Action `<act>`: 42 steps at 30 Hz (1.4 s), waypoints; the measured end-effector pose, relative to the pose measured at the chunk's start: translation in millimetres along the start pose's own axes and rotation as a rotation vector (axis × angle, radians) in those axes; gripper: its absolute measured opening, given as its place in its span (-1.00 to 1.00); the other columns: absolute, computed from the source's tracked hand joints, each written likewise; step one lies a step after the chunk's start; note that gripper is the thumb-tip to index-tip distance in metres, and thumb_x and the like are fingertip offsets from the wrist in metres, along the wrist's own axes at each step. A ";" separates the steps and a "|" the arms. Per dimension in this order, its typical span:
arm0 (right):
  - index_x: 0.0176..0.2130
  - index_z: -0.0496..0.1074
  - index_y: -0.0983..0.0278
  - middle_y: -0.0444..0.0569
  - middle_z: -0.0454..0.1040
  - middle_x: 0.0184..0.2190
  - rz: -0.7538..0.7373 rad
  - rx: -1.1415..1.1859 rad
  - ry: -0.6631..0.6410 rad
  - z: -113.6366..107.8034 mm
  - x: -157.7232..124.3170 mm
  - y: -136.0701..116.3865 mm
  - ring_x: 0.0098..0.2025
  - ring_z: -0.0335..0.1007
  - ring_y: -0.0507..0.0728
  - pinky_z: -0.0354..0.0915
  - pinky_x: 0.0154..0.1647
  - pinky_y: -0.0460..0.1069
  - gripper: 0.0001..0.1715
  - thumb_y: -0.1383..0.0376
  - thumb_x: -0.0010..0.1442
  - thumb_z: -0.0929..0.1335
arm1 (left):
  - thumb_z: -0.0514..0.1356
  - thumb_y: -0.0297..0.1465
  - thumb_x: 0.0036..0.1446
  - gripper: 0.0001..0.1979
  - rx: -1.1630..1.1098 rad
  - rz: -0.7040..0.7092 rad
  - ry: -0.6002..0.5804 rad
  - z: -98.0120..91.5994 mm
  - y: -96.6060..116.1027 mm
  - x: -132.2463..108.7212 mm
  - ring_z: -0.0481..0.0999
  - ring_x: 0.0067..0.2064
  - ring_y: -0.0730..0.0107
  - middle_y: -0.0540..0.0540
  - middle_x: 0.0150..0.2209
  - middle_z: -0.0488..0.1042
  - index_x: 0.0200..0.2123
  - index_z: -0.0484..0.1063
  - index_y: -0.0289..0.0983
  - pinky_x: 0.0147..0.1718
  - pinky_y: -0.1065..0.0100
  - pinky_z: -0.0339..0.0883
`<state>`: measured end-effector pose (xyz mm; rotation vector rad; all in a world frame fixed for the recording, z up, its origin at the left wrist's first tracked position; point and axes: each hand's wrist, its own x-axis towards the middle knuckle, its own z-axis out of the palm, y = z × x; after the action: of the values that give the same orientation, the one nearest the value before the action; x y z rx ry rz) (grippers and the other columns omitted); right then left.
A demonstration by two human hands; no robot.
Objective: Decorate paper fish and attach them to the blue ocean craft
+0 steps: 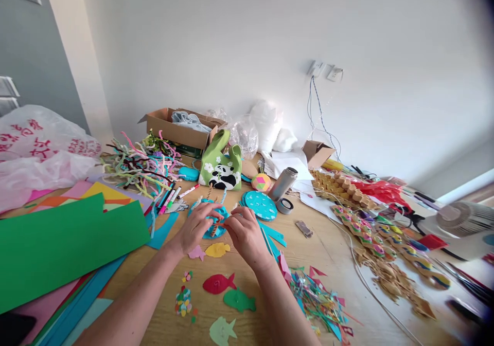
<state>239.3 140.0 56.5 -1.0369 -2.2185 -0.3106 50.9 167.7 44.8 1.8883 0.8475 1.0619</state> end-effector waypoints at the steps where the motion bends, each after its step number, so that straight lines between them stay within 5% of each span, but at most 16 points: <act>1: -0.34 0.42 0.23 -0.06 0.51 -0.44 0.010 0.005 0.002 0.6 -0.1 0.3 -0.17 0.35 0.16 0.22 -0.13 0.07 -0.81 0.32 0.35 0.30 | -0.06 -0.41 0.14 -0.54 -0.016 -0.017 -0.004 0.1 -0.2 0.1 0.48 0.04 0.19 -0.16 -0.04 0.52 0.08 0.38 -0.22 0.09 0.04 0.33; 12: -0.28 0.47 0.21 -0.06 0.52 -0.41 0.099 0.077 -0.003 6.6 -1.2 3.3 -0.20 0.33 0.15 0.24 -0.12 0.06 -0.90 0.32 0.30 0.35 | -0.02 -0.43 0.08 -0.52 -0.116 -0.103 0.002 2.4 -8.8 2.9 0.51 0.03 0.16 -0.17 -0.05 0.53 0.09 0.34 -0.25 0.00 0.04 0.41; 22: -0.29 0.48 0.22 -0.04 0.51 -0.40 0.134 0.098 0.031 10.7 -1.4 4.5 -0.22 0.33 0.14 0.25 -0.10 0.07 -0.87 0.26 0.31 0.35 | 0.09 -0.55 -0.13 -0.45 -0.005 -0.041 0.075 10.0 -17.7 6.7 0.56 -0.05 0.17 -0.16 -0.11 0.55 0.03 0.35 -0.26 -0.10 0.10 0.47; 42: -0.32 0.48 0.23 -0.05 0.46 -0.43 0.197 0.129 0.032 18.4 -3.2 5.7 -0.20 0.28 0.16 0.24 -0.11 0.06 -0.87 0.26 0.29 0.36 | 0.24 -0.45 0.05 -0.67 0.173 -0.007 0.150 12.1 -23.4 8.6 0.57 -0.10 0.20 -0.14 -0.14 0.57 -0.07 0.47 -0.21 -0.06 0.13 0.46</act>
<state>236.4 150.4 40.2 -1.1598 -2.0587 -0.0955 61.5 181.8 23.4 1.9637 1.0609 1.1695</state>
